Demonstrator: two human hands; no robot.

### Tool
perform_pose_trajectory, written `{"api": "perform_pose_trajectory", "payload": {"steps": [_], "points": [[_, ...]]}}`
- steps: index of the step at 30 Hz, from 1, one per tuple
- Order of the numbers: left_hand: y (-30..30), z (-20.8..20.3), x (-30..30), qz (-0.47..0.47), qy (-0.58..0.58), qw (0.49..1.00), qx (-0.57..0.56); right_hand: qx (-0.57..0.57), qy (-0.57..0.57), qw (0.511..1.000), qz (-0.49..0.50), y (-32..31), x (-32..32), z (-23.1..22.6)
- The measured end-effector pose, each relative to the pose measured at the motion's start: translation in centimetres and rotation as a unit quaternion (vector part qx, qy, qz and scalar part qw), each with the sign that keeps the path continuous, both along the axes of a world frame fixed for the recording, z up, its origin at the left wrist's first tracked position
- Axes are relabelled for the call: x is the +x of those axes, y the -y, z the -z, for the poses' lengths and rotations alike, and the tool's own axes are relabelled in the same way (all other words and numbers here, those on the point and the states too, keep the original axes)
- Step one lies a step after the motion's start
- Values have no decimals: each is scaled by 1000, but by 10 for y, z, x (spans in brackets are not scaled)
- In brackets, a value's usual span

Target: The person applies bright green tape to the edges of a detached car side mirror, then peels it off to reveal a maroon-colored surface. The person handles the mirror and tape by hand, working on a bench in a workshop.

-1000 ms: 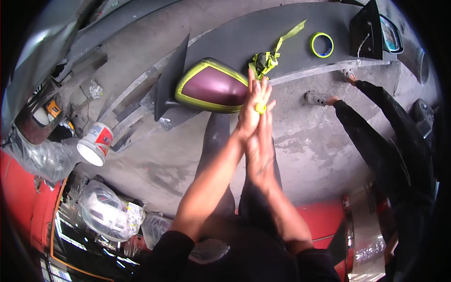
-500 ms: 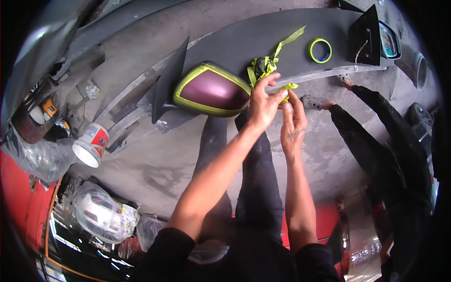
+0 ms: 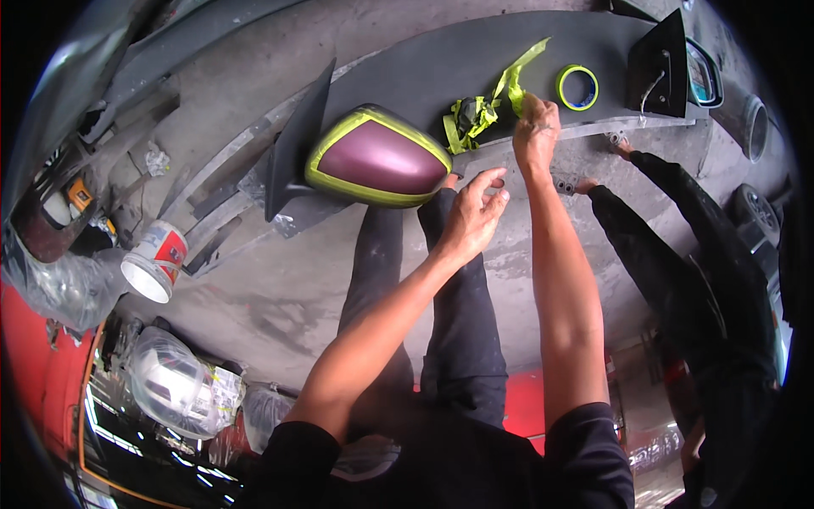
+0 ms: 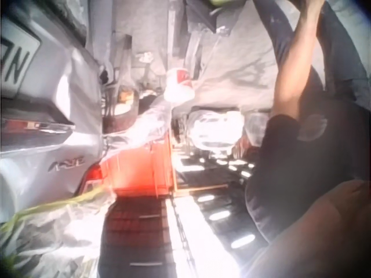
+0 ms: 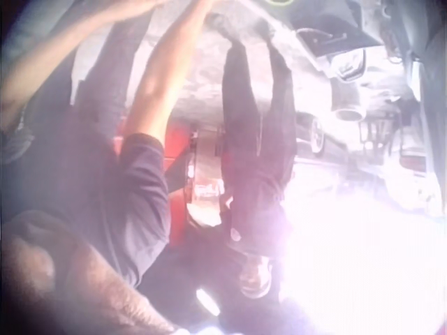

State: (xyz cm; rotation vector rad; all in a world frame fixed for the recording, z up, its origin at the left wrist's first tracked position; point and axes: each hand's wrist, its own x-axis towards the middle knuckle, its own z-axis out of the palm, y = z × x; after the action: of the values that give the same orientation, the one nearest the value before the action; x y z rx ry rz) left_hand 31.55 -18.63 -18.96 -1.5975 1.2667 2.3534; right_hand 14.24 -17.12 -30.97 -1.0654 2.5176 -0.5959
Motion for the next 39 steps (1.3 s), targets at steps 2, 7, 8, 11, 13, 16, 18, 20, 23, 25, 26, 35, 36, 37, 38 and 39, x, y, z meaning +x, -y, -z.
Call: {"api": "perform_pose_trajectory", "payload": {"steps": [2, 7, 8, 11, 13, 16, 18, 20, 23, 25, 26, 35, 36, 37, 38, 39], "points": [[2, 2, 2, 3, 11, 1000, -20, 36, -29, 998, -44, 1, 5, 1], [9, 22, -1, -19, -10, 989, -148, 55, 29, 997, -34, 5, 13, -19], [14, 28, -7, -7, -25, 981, -190, 63, 78, 995, 1, 4, 10, -25], [27, 48, -29, 54, -74, 971, -223, 61, 157, 983, 76, 2, 7, -24], [31, 66, -44, 102, -69, 965, -232, 75, 171, 981, 54, 0, 0, -25], [38, 74, -49, 101, -60, 986, -117, -29, 295, 944, 141, -20, -9, -13], [34, 77, -49, 76, -65, 983, -152, -52, 304, 937, 163, -26, -12, -20], [30, 75, -45, 37, -90, 975, -199, -29, 299, 934, 191, -25, -8, -29], [34, 57, -42, -36, -154, 981, -109, -20, 288, 943, 163, -27, -4, -25], [37, 55, -40, -46, -148, 980, -123, -33, 289, 944, 153, -30, 1, -16], [39, 57, -39, -52, -148, 982, -110, -45, 294, 940, 167, -31, 5, -11], [15, 25, -3, -51, -93, 990, -90, -90, 326, 897, 285, -49, 19, -15], [4, 18, 11, -68, -85, 992, -61, -83, 338, 893, 287, -54, 21, -18], [-10, 11, 27, -91, -73, 993, -32, -78, 344, 895, 273, -57, 20, -27], [-26, 6, 46, -102, -58, 993, -7, -80, 355, 891, 270, -62, 24, -36], [-40, 2, 69, -106, -46, 993, 8, -78, 372, 887, 262, -61, 34, -46]]}}
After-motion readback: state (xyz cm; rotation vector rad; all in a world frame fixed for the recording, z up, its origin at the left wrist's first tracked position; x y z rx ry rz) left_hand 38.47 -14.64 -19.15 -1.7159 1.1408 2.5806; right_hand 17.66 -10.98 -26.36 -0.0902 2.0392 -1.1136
